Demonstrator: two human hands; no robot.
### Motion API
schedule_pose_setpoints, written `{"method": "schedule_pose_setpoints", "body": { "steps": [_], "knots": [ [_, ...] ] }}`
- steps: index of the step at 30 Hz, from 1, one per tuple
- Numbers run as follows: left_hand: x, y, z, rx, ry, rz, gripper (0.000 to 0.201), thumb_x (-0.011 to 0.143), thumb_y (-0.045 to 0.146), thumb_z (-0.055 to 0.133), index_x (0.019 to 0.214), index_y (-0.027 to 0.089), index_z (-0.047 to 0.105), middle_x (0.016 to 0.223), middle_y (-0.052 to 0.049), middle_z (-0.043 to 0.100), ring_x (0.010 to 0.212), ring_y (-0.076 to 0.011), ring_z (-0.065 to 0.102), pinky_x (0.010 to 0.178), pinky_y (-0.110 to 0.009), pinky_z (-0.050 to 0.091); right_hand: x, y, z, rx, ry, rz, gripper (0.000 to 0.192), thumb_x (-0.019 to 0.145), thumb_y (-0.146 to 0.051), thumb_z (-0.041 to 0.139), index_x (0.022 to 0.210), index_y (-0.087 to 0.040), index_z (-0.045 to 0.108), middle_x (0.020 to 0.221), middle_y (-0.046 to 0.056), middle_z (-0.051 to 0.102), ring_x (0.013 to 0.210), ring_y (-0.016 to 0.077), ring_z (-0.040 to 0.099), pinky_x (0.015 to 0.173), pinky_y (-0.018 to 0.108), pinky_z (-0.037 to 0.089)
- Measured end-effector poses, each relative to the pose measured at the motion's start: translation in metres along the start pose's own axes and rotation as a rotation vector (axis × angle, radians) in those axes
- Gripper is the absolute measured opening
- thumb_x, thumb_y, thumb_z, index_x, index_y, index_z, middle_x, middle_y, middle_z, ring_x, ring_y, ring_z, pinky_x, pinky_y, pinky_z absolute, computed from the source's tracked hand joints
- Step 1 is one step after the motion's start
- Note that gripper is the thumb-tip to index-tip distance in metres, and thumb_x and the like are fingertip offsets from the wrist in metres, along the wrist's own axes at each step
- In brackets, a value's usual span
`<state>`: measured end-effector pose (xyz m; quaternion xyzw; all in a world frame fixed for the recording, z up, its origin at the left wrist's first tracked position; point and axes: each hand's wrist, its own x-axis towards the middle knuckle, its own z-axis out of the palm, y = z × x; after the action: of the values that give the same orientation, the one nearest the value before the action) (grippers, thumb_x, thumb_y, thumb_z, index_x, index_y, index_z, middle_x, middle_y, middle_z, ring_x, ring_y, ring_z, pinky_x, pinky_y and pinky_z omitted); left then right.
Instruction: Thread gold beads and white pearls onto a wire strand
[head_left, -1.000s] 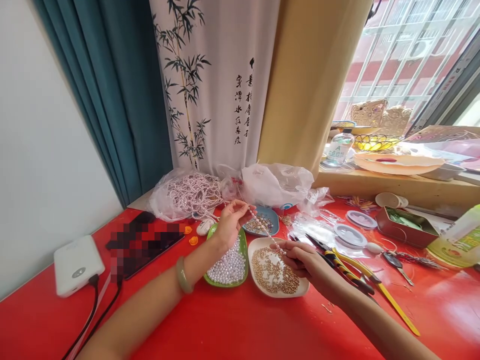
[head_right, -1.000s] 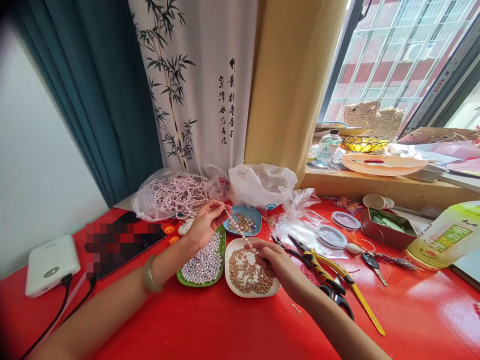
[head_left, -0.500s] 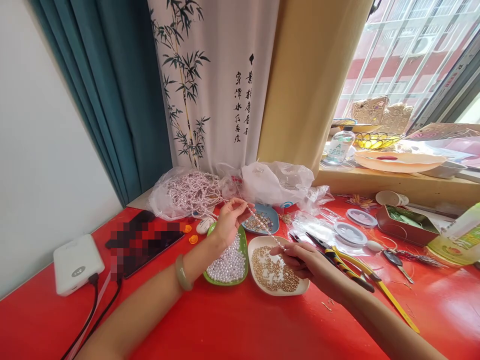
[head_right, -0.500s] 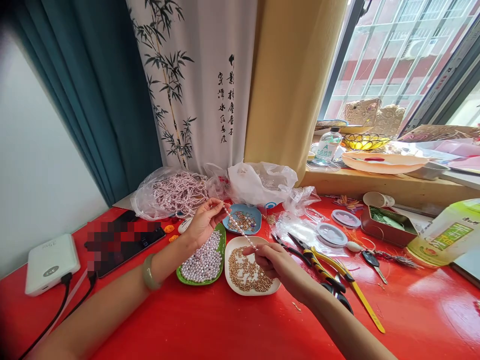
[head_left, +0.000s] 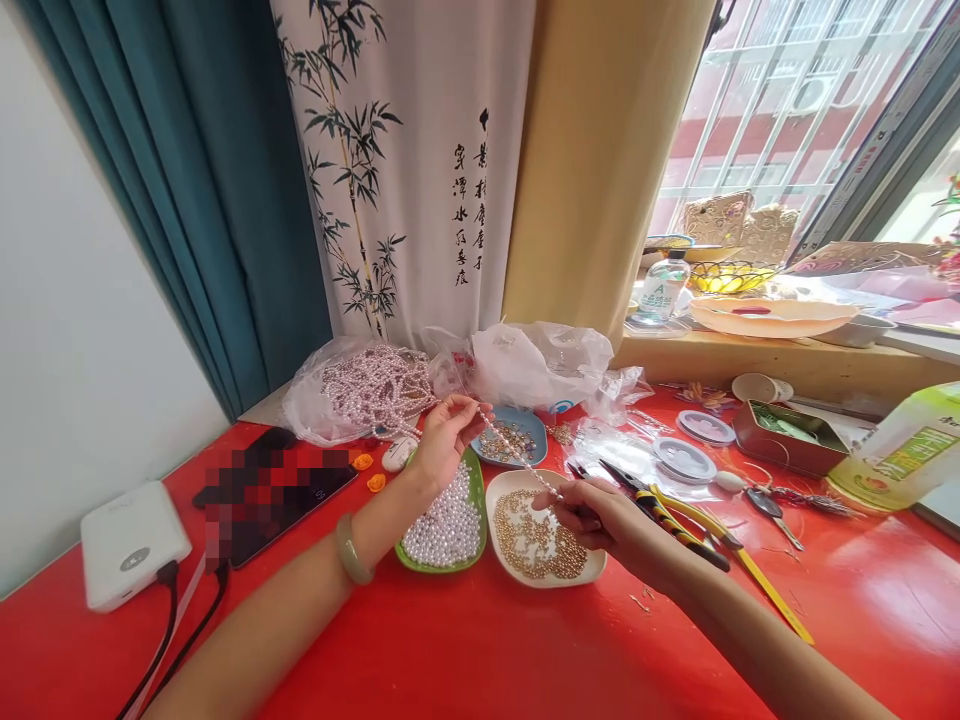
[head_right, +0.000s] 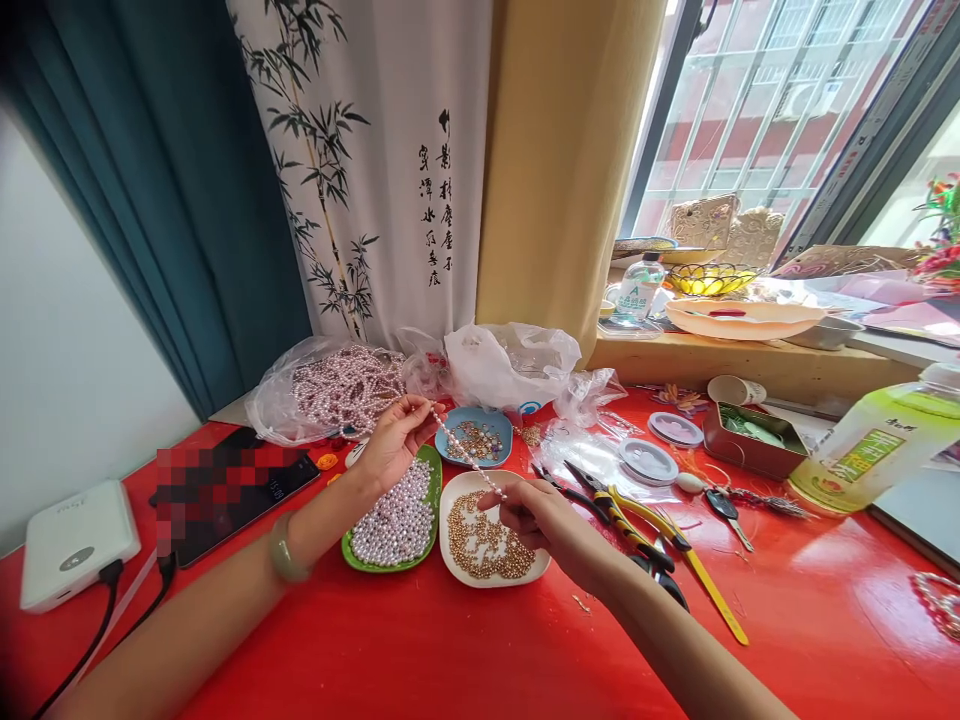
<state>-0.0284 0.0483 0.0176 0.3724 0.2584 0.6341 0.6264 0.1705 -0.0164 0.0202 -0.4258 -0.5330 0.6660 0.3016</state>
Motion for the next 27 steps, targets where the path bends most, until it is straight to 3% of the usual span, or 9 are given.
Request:
{"method": "schedule_pose_setpoints", "body": {
  "steps": [11, 17, 22, 27],
  "knots": [
    [-0.0030, 0.0012, 0.0044, 0.009, 0.007, -0.027, 0.012, 0.064, 0.015, 0.063, 0.067, 0.014, 0.051, 0.074, -0.002, 0.063, 0.066, -0.0071, 0.058, 0.064, -0.016, 0.046, -0.0033, -0.0031, 0.0044, 0.065, -0.081, -0.022, 0.018, 0.072, -0.022, 0.039, 0.057, -0.015, 0.045, 0.048, -0.006, 0.025, 0.043, 0.0061, 0.014, 0.041, 0.023, 0.009],
    [-0.0050, 0.0007, 0.0063, 0.006, 0.017, -0.035, 0.013, 0.064, 0.015, 0.062, 0.068, 0.014, 0.050, 0.072, -0.001, 0.062, 0.065, -0.0063, 0.058, 0.064, -0.016, 0.046, 0.0002, 0.0011, 0.0006, 0.029, -0.027, -0.054, 0.016, 0.072, -0.020, 0.037, 0.068, -0.013, 0.051, 0.051, -0.008, 0.015, 0.045, 0.0066, 0.007, 0.041, 0.023, 0.006],
    [-0.0052, 0.0006, 0.0060, 0.004, 0.025, -0.057, 0.012, 0.064, 0.013, 0.062, 0.067, 0.014, 0.050, 0.072, -0.001, 0.063, 0.065, -0.0067, 0.058, 0.063, -0.016, 0.046, -0.0003, 0.0021, 0.0021, -0.026, -0.030, -0.018, 0.018, 0.072, -0.023, 0.036, 0.063, -0.014, 0.049, 0.051, -0.008, 0.014, 0.045, 0.0066, 0.007, 0.041, 0.023, 0.007],
    [-0.0088, -0.0007, 0.0095, 0.004, 0.005, -0.050, 0.013, 0.063, 0.013, 0.062, 0.068, 0.015, 0.051, 0.071, 0.000, 0.062, 0.066, -0.0075, 0.058, 0.066, -0.018, 0.046, 0.0019, 0.0027, 0.0022, 0.006, -0.061, -0.078, 0.021, 0.070, -0.022, 0.034, 0.052, -0.015, 0.043, 0.048, -0.004, 0.033, 0.046, 0.0072, 0.027, 0.046, 0.022, 0.023]
  ]
}}
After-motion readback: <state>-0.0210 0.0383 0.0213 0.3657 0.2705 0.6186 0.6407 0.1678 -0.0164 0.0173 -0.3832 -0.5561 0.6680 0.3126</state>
